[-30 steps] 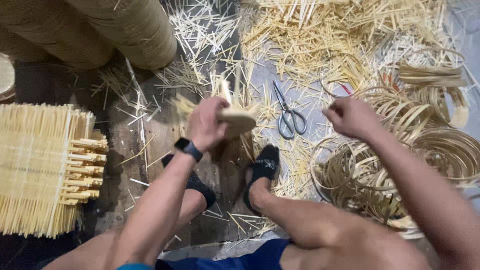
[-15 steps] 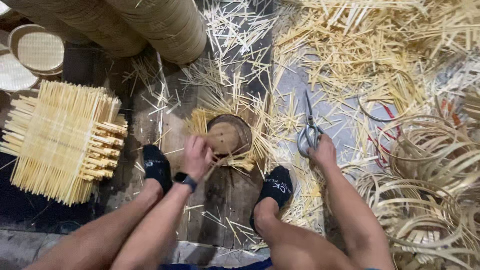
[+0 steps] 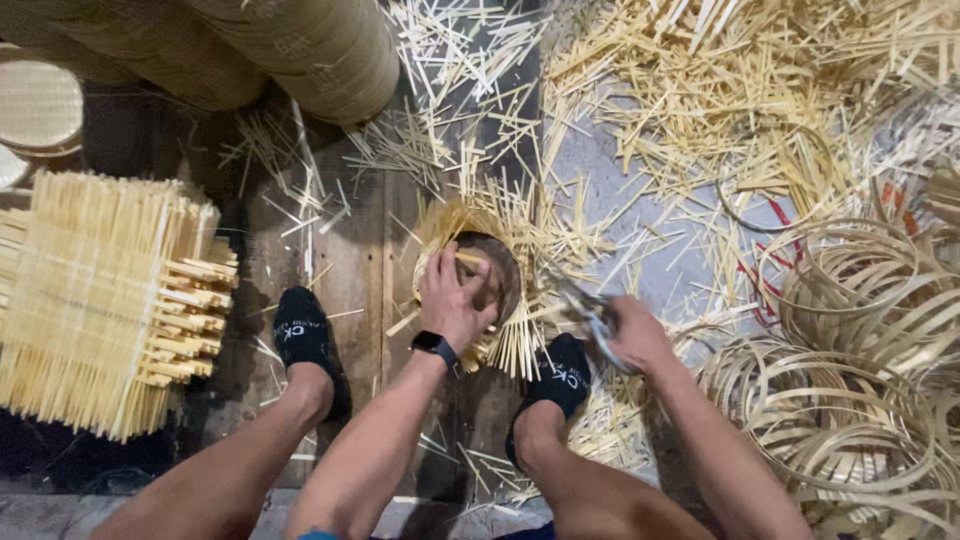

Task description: The person constructs bamboo trays by weaving thin strips into a square base, attaching a circular wooden rim with more strips, and trimming the excess with shears.

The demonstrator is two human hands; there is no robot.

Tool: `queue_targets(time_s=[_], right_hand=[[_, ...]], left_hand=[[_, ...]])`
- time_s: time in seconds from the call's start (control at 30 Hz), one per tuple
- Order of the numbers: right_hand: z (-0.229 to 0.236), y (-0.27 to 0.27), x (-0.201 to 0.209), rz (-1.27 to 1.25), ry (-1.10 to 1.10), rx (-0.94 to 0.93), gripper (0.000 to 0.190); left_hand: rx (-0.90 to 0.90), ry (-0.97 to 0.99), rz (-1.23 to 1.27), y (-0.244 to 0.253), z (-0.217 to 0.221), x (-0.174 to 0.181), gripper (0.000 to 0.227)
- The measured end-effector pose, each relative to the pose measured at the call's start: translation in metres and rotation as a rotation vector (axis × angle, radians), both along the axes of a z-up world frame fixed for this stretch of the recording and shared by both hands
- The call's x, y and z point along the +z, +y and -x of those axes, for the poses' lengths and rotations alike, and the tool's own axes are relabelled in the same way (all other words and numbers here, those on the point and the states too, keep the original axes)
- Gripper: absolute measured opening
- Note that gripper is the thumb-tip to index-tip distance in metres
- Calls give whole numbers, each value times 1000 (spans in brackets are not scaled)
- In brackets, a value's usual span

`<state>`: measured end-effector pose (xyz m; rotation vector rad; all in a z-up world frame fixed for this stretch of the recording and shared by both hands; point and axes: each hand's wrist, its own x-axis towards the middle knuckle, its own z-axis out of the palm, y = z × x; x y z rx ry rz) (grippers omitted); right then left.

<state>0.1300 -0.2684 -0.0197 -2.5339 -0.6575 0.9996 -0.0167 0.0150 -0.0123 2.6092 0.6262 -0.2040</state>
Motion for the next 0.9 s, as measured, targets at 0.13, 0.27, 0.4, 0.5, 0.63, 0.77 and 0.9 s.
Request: queue_targets(time_s=[0.13, 0.27, 0.4, 0.5, 0.63, 0.77, 0.9], right_hand=[[0, 56, -8, 54, -160, 127, 63], [-11, 54, -19, 160, -258, 235, 51], [-19, 54, -13, 181, -291, 263, 52], [-19, 80, -4, 180, -344, 314, 56], [-25, 85, -12, 231, -274, 347, 43], [-44, 64, -3, 209, -263, 387, 41], [-33, 96, 6, 176, -293, 393, 48]], left_hand=[[-89, -176, 26, -14, 2, 8, 60], [-86, -59, 36, -11, -1, 12, 54], [-149, -56, 16, -7, 3, 6, 51], [-185, -9, -11, -4, 3, 1, 47], [-276, -22, -6, 7, 3, 3, 54], [-464, -127, 116, 30, 9, 15, 57], [-511, -154, 107, 33, 3, 24, 59]])
